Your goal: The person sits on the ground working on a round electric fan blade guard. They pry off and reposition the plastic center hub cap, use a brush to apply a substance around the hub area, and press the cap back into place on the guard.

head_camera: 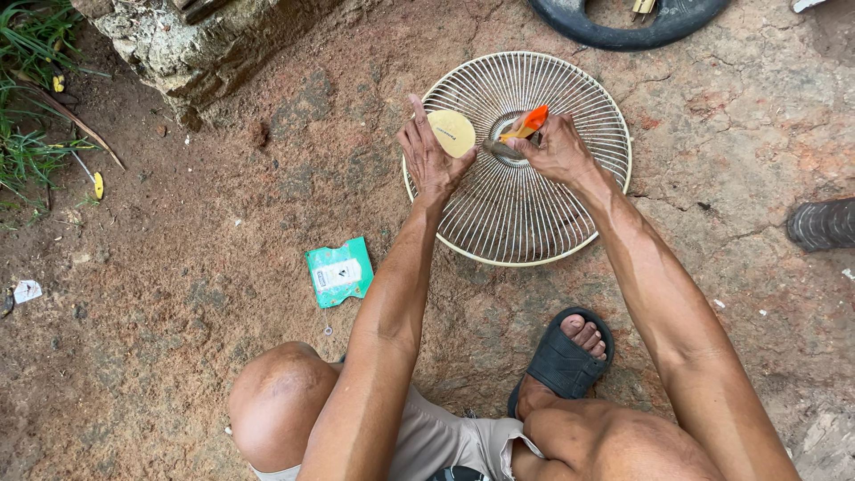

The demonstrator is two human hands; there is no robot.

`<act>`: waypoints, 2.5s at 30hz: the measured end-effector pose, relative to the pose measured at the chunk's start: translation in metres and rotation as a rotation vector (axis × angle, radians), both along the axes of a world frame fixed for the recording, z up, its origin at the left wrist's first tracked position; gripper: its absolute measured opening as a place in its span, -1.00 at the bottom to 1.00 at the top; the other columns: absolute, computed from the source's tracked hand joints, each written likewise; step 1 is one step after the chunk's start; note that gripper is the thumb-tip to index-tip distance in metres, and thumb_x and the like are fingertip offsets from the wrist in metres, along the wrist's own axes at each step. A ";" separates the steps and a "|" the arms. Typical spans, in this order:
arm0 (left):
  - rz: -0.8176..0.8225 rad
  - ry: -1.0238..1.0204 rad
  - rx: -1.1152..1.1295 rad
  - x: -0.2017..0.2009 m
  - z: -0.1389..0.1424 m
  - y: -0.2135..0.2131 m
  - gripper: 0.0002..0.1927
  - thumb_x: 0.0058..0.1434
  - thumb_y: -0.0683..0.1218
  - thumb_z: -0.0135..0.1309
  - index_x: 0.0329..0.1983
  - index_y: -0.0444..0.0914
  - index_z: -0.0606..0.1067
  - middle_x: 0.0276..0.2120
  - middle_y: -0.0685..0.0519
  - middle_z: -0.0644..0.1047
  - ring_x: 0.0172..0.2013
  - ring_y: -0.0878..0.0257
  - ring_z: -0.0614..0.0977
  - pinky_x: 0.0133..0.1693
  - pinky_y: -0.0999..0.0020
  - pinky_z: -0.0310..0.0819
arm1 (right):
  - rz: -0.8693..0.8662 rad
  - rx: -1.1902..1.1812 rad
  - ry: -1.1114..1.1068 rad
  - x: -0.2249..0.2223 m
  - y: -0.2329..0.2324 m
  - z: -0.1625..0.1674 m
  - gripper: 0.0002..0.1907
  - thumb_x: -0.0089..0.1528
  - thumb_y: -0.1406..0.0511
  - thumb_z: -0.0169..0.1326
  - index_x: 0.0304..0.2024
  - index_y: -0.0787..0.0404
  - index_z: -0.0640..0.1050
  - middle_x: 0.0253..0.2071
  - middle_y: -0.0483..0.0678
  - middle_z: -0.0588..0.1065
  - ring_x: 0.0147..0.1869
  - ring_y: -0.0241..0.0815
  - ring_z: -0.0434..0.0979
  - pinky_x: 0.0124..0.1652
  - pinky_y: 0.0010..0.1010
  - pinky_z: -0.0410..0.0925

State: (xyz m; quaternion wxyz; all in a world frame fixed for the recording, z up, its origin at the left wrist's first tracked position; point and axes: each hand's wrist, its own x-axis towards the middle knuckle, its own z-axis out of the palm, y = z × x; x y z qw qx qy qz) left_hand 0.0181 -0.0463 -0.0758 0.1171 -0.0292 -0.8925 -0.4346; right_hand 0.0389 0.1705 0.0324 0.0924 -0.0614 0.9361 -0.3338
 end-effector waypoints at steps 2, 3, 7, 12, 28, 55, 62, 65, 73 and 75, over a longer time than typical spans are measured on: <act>-0.001 0.003 -0.005 -0.001 0.000 0.001 0.48 -0.32 0.17 0.44 0.52 -0.25 -0.25 0.07 -0.21 0.32 0.07 -0.10 0.31 0.15 -0.05 0.25 | 0.118 -0.079 0.066 0.000 0.004 0.001 -0.81 0.27 0.20 0.21 -0.14 0.15 0.65 -0.30 -0.05 0.62 -0.33 -0.24 0.56 -0.24 -0.28 0.48; -0.001 -0.009 -0.013 -0.002 0.000 0.001 0.48 -0.33 0.18 0.44 0.52 -0.26 -0.25 0.06 -0.21 0.32 0.07 -0.10 0.31 0.14 -0.05 0.25 | 0.177 -0.118 0.099 0.000 0.006 0.002 -0.82 0.26 0.21 0.21 -0.14 0.14 0.65 -0.25 -0.07 0.63 -0.25 -0.27 0.61 -0.18 -0.29 0.51; 0.010 -0.026 -0.034 -0.002 0.002 0.001 0.49 -0.32 0.17 0.44 0.52 -0.25 -0.26 0.08 -0.21 0.32 0.06 -0.10 0.31 0.14 -0.04 0.26 | 0.147 -0.014 -0.008 0.000 0.009 0.010 -0.73 0.21 0.21 0.22 -0.11 0.22 0.56 -0.21 -0.04 0.56 -0.12 -0.20 0.56 -0.04 -0.20 0.45; -0.002 -0.053 -0.016 0.000 0.006 -0.002 0.47 -0.34 0.15 0.43 0.52 -0.25 -0.24 0.05 -0.19 0.34 0.04 -0.08 0.31 0.17 -0.03 0.25 | 0.109 0.179 -0.163 0.001 0.010 0.028 -0.72 0.18 0.17 0.23 -0.23 0.23 0.54 -0.29 -0.04 0.36 -0.24 -0.12 0.42 -0.21 -0.17 0.43; -0.012 -0.007 -0.032 0.001 0.008 0.000 0.49 -0.35 0.15 0.43 0.51 -0.26 -0.26 0.08 -0.21 0.33 0.05 -0.11 0.31 0.16 -0.07 0.25 | -0.297 -0.104 0.226 0.010 0.028 0.014 -0.80 0.32 0.22 0.24 -0.20 0.25 0.61 -0.36 -0.06 0.60 -0.38 -0.27 0.58 -0.37 -0.36 0.47; -0.019 -0.039 -0.014 0.002 0.005 -0.002 0.46 -0.34 0.21 0.37 0.51 -0.23 -0.24 0.01 -0.18 0.31 0.02 -0.08 0.30 0.13 -0.08 0.27 | -0.112 0.293 0.719 0.006 0.041 0.018 -0.81 0.48 0.20 0.15 -0.19 0.13 0.60 -0.25 -0.10 0.59 -0.24 -0.29 0.47 -0.33 -0.37 0.35; -0.036 -0.004 -0.007 0.005 0.008 -0.002 0.45 -0.29 0.22 0.36 0.53 -0.24 -0.26 0.05 -0.19 0.32 0.04 -0.07 0.30 0.14 -0.07 0.22 | -0.304 -0.061 0.553 0.014 0.033 0.023 -0.74 0.38 0.18 0.21 -0.13 0.26 0.57 -0.27 -0.07 0.61 -0.28 -0.28 0.53 -0.19 -0.31 0.43; -0.043 0.038 -0.001 0.006 0.008 -0.001 0.46 -0.29 0.23 0.36 0.53 -0.24 -0.27 0.08 -0.20 0.32 0.04 -0.07 0.30 0.16 -0.09 0.21 | -0.324 -0.137 0.431 0.011 0.032 0.021 -0.73 0.39 0.14 0.17 -0.16 0.22 0.58 -0.33 -0.16 0.58 -0.32 -0.36 0.55 -0.22 -0.36 0.44; -0.046 0.029 0.011 0.006 0.008 -0.002 0.44 -0.26 0.23 0.36 0.54 -0.25 -0.25 0.06 -0.20 0.33 0.05 -0.08 0.30 0.17 -0.09 0.20 | -0.360 0.175 0.435 0.005 0.042 0.011 -0.65 0.44 0.08 0.18 -0.28 0.21 0.57 -0.46 -0.12 0.49 -0.45 -0.23 0.39 -0.28 -0.25 0.30; -0.045 0.036 0.007 0.006 0.008 -0.002 0.44 -0.28 0.21 0.37 0.53 -0.26 -0.24 0.07 -0.21 0.33 0.04 -0.08 0.30 0.15 -0.09 0.20 | -0.315 0.280 0.636 0.004 0.038 0.008 -0.71 0.44 0.13 0.20 -0.21 0.21 0.57 -0.40 -0.07 0.49 -0.36 -0.21 0.41 -0.26 -0.27 0.31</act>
